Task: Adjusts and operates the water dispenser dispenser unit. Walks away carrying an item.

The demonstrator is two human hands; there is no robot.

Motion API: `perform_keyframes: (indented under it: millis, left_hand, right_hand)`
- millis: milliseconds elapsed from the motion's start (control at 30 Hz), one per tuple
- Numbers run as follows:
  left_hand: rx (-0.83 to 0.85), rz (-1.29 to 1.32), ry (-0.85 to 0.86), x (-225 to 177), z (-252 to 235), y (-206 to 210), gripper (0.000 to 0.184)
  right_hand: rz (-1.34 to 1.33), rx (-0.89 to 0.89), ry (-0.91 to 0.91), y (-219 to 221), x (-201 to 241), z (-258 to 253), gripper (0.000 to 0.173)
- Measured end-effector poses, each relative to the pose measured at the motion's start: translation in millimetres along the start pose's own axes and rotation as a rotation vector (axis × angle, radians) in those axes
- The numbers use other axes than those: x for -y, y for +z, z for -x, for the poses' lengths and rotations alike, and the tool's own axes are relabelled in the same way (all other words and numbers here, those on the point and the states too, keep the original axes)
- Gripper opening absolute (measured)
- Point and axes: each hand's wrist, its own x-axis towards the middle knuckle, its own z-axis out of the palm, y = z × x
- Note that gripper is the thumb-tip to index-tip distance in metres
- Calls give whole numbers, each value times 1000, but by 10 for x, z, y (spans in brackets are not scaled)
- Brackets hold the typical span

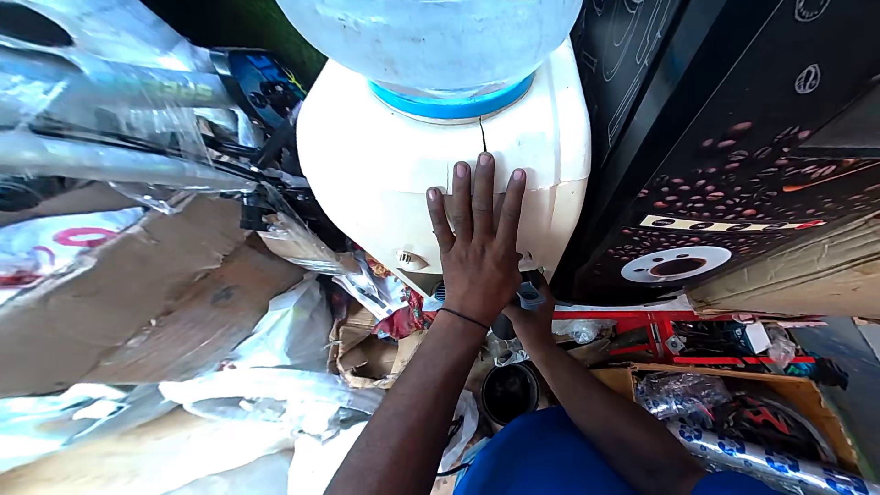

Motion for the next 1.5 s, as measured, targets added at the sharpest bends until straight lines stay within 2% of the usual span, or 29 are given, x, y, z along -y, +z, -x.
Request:
perform_keyframes:
  millis: [567, 867, 1033, 1267, 1500]
  left_hand:
    - [-15, 5, 4, 5, -2, 9, 119]
    - [-5, 4, -6, -8, 3, -10, 120]
    - [-9, -1, -4, -7, -4, -10, 120]
    - [-21, 6, 4, 0, 2, 0, 120]
    - [3, -1, 6, -14, 1, -30, 121]
  right_hand:
    - [-5, -4, -2, -2, 0, -6, 77]
    - [30, 68, 37, -65, 81, 90, 77]
    - [-2, -2, -7, -13, -10, -1, 75]
    - [37, 37, 45, -49, 98, 96, 77]
    - [56, 16, 19, -66, -16, 34, 77]
